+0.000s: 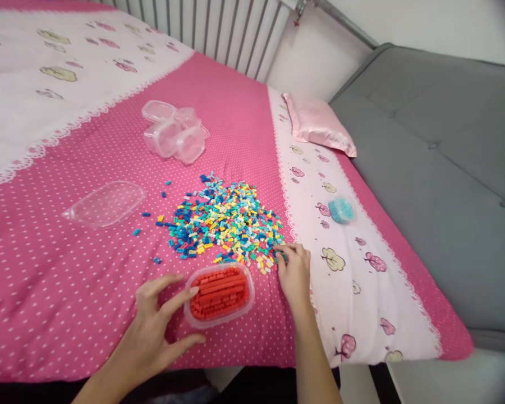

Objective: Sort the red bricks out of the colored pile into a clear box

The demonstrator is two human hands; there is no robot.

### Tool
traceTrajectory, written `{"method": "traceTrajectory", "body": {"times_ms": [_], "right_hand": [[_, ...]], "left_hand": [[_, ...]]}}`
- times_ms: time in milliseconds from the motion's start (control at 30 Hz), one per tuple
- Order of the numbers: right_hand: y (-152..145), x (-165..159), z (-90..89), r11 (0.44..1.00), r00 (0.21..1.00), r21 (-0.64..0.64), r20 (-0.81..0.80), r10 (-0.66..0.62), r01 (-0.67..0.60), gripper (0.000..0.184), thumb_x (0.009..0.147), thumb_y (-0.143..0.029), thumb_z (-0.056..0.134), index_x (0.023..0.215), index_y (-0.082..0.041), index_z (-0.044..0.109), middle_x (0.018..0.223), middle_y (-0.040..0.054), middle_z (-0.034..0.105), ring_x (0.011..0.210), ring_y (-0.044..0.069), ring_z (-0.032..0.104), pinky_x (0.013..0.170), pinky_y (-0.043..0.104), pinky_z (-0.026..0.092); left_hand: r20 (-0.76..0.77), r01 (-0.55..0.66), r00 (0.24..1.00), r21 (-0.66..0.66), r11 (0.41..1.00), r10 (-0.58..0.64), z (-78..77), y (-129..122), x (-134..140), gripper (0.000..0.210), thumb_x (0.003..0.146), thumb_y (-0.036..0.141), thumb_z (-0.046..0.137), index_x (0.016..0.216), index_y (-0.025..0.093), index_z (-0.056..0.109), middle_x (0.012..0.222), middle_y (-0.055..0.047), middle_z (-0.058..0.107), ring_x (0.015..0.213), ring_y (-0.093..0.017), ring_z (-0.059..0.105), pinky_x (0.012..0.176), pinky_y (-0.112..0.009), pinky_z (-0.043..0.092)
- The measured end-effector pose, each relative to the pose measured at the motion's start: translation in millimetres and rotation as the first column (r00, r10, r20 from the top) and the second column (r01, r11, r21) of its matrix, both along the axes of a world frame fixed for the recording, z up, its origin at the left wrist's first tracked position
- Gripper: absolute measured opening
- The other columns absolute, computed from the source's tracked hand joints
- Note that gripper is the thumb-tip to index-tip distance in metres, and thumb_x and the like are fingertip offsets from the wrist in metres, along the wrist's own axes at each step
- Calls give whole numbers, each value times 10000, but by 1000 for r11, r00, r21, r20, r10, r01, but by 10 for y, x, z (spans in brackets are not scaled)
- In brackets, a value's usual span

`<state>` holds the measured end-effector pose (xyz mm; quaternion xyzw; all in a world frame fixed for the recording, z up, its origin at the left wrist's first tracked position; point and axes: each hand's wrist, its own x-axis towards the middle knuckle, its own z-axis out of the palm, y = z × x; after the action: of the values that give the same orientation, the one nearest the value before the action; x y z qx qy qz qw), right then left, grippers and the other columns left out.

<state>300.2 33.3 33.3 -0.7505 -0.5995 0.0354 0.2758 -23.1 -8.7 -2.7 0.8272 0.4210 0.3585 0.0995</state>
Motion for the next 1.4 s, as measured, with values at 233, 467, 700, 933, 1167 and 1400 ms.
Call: {"method": "traceTrajectory", "body": {"times_ms": [233, 467, 700, 933, 1167, 1400], "right_hand": [[107, 48, 16, 999, 995, -24, 93, 35, -33, 122, 843, -217, 682, 906, -197, 785, 955, 121, 661, 942, 311, 534, 869, 445, 439], [96, 61, 150, 995, 994, -24, 45, 97, -96, 51, 834, -207, 668, 838, -207, 719, 843, 49, 721, 830, 242, 628, 803, 364, 478], [66, -56, 184, 960, 967, -133, 34, 252, -245, 162, 817, -82, 624, 831, -213, 718, 831, 36, 722, 796, 218, 625, 774, 323, 465], [107, -134, 185, 942, 955, -179, 28, 295, -285, 206, 785, -21, 625, 738, -214, 683, 795, 58, 710, 869, 259, 598, 758, 332, 433], [153, -87, 146, 958, 973, -174, -62, 222, -229, 181, 728, -64, 639, 730, -222, 727, 721, 46, 696, 764, 250, 616, 706, 336, 436], [-112, -139, 505, 984, 947, -79, -291, 132, -161, 144, 810, -342, 679, 817, -210, 735, 769, 46, 743, 680, 208, 651, 661, 325, 500]], "left_hand": [[27, -14, 1000, -21, 1000, 15, 25, -17, 22, 532, 894, 489, 681, 1361, 306, 503, 1340, -135, 474, 1228, -356, 497, 1010, -526, 464], [17, 6, 1000, -2, 1000, -6, -9, -16, -5, 577, 888, 529, 677, 1380, 291, 493, 1356, -148, 455, 1234, -357, 483, 1012, -523, 454], [-14, 33, 999, 11, 999, -33, -7, -19, -24, 670, 849, 555, 715, 1409, 278, 473, 1368, -157, 440, 1231, -369, 477, 1006, -531, 452], [-6, 39, 999, -19, 999, -39, 42, -56, -4, 701, 844, 567, 717, 1430, 284, 456, 1376, -155, 427, 1240, -361, 470, 1014, -529, 450], [46, 48, 998, -60, 997, -46, 146, -87, 54, 725, 863, 696, 602, 1441, 282, 462, 1385, -150, 443, 1239, -355, 473, 1034, -520, 409], [174, 47, 984, -55, 997, -37, 530, -73, 287, 250, 1026, 221, 454, 1243, 239, 576, 1154, -65, 654, 1117, -235, 543, 990, -402, 352]]}}
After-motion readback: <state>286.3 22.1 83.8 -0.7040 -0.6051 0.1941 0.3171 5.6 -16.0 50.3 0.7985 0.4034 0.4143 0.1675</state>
